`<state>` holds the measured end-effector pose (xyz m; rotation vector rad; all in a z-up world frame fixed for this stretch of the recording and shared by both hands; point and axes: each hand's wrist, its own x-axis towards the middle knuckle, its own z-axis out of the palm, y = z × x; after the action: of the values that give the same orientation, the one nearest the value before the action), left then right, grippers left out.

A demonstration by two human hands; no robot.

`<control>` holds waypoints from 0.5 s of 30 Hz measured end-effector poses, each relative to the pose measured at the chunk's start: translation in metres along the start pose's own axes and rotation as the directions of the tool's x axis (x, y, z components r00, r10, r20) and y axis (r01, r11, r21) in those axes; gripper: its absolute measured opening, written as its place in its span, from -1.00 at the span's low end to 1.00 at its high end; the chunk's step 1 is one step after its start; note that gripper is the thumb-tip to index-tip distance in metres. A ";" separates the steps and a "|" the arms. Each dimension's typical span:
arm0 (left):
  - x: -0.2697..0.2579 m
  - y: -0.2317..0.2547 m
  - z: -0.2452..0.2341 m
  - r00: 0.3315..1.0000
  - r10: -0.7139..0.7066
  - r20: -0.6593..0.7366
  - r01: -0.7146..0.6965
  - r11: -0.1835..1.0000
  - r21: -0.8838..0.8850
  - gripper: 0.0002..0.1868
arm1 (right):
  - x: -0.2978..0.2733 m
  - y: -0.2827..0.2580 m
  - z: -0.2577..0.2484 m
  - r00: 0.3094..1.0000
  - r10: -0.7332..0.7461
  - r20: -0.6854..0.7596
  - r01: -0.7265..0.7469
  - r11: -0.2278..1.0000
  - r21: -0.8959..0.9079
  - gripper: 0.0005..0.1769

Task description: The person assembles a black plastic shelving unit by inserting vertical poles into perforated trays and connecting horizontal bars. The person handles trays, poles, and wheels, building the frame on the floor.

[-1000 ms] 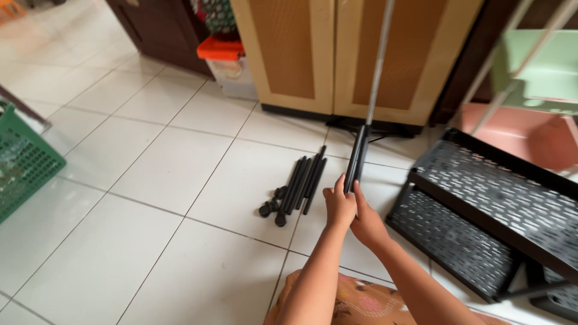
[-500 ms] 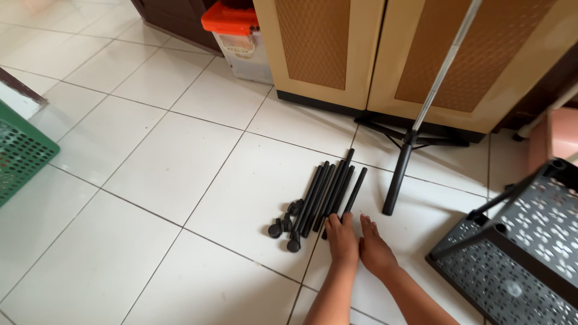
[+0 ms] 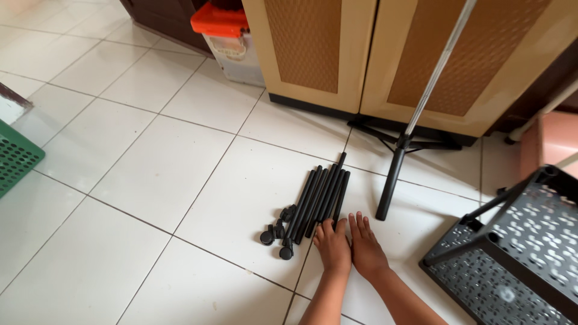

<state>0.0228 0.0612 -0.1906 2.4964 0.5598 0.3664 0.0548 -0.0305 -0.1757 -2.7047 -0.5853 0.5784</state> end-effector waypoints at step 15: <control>-0.082 0.198 -0.098 0.721 0.479 -0.501 -0.648 0.721 -0.245 -0.72 | -0.179 0.052 -0.141 0.491 -0.320 -0.810 0.050 0.939 -0.341 -0.33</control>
<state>-0.0238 -0.0831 -0.0097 2.1193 -0.1872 1.1447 -0.0152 -0.1862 -0.0164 -2.6324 -0.6620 -0.9847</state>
